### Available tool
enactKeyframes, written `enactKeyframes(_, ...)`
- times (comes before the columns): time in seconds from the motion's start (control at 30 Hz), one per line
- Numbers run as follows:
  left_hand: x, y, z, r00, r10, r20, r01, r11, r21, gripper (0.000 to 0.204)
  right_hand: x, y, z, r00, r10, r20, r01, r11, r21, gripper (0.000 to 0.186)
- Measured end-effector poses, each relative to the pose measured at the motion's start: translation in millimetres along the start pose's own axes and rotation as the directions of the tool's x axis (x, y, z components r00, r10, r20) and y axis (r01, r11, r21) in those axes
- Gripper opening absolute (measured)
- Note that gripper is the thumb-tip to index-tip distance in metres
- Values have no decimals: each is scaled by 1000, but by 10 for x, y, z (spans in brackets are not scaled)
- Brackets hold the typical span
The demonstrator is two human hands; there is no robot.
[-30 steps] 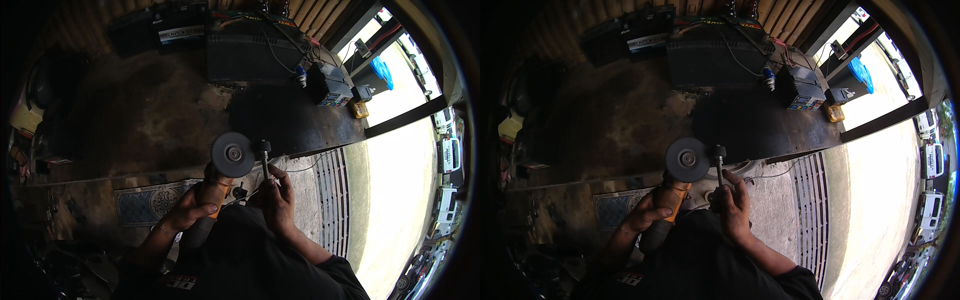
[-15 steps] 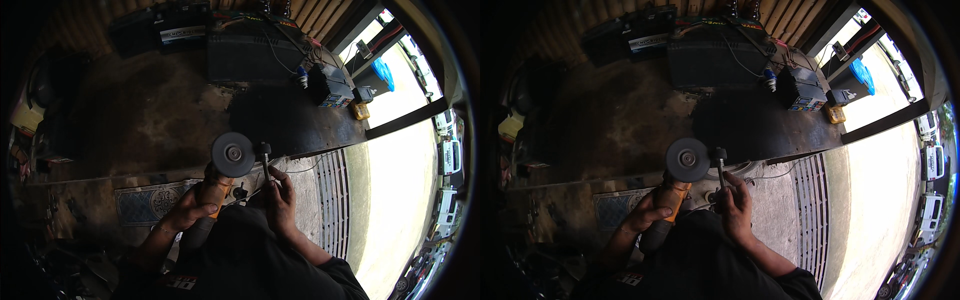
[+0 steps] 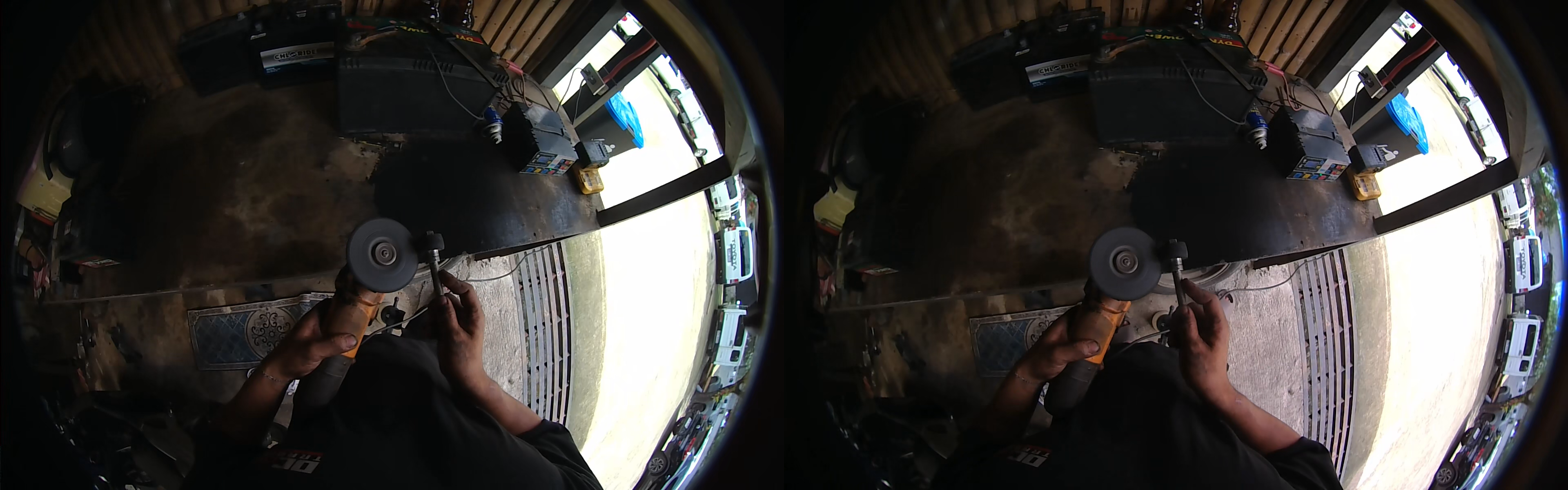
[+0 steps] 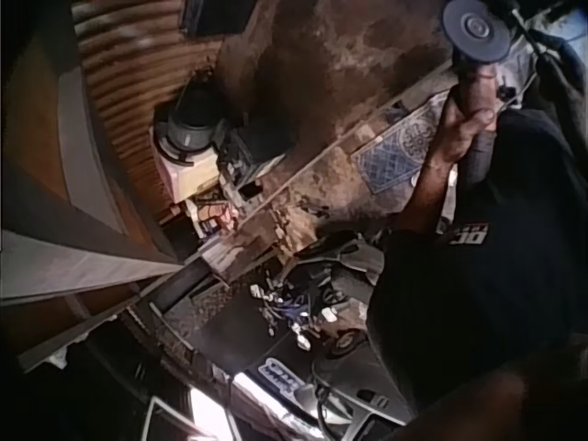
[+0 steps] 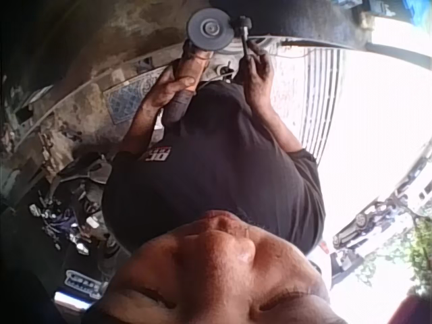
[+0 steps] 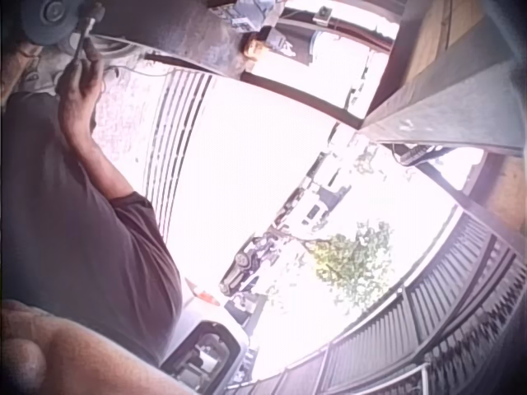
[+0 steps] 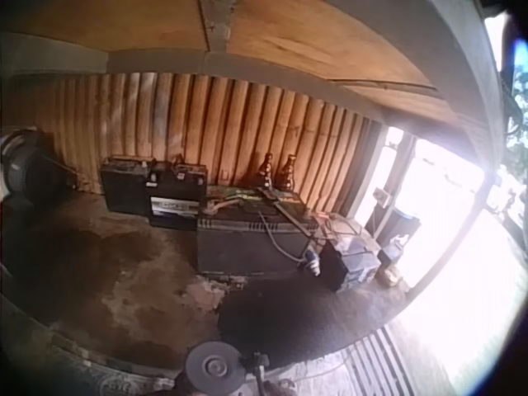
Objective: The person uses an angle grinder to smooth a small metal part, then measures it with a digital caliper. The person holds the part with one hand while operating the grinder with the other, then switches to the caliper to take a measurement.
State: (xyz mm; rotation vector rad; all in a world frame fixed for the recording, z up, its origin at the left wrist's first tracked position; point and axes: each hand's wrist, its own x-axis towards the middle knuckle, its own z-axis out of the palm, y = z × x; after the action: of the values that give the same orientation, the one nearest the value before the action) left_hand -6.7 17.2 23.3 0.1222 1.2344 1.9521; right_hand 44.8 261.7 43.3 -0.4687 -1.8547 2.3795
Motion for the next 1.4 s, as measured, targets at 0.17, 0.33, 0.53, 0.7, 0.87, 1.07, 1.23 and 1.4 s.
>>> enactKeyframes(0.17, -18, -20, -8, 1000, -12, -11, 12, 1000, -7, 63, 23, 25, -16, 1000, -29, -4, 29, 999, -45, 37)
enactKeyframes(0.33, -23, -34, -20, 1000, -18, -14, 18, 1000, -9, 63, 36, -10, 11, 996, -51, -69, 35, 976, -216, 36)
enactKeyframes(0.53, -35, -45, -22, 1000, -28, -14, 27, 999, -31, 64, 24, -88, -25, 986, -164, -5, 136, 834, -535, 29)
enactKeyframes(0.7, -27, -49, -19, 1000, -25, -12, 24, 999, -29, 64, 49, -69, -75, 963, -262, 68, 238, 705, -668, 27)
enactKeyframes(0.87, -17, -64, -15, 1000, -13, -5, 12, 999, -52, 62, 36, -75, -73, 953, -290, 89, 266, 656, -707, 27)
enactKeyframes(1.07, -17, -79, -27, 1000, -24, -9, 24, 999, -21, 59, 43, -69, -67, 939, -329, 96, 300, 654, -695, 33)
enactKeyframes(1.23, -19, -99, -27, 1000, -29, -6, 29, 999, -28, 57, 42, -64, -68, 948, -306, 92, 288, 697, -657, 31)
enactKeyframes(1.4, -22, -80, -35, 999, -45, 6, 45, 999, -13, 57, 45, -84, -74, 965, -256, 64, 231, 701, -675, 30)
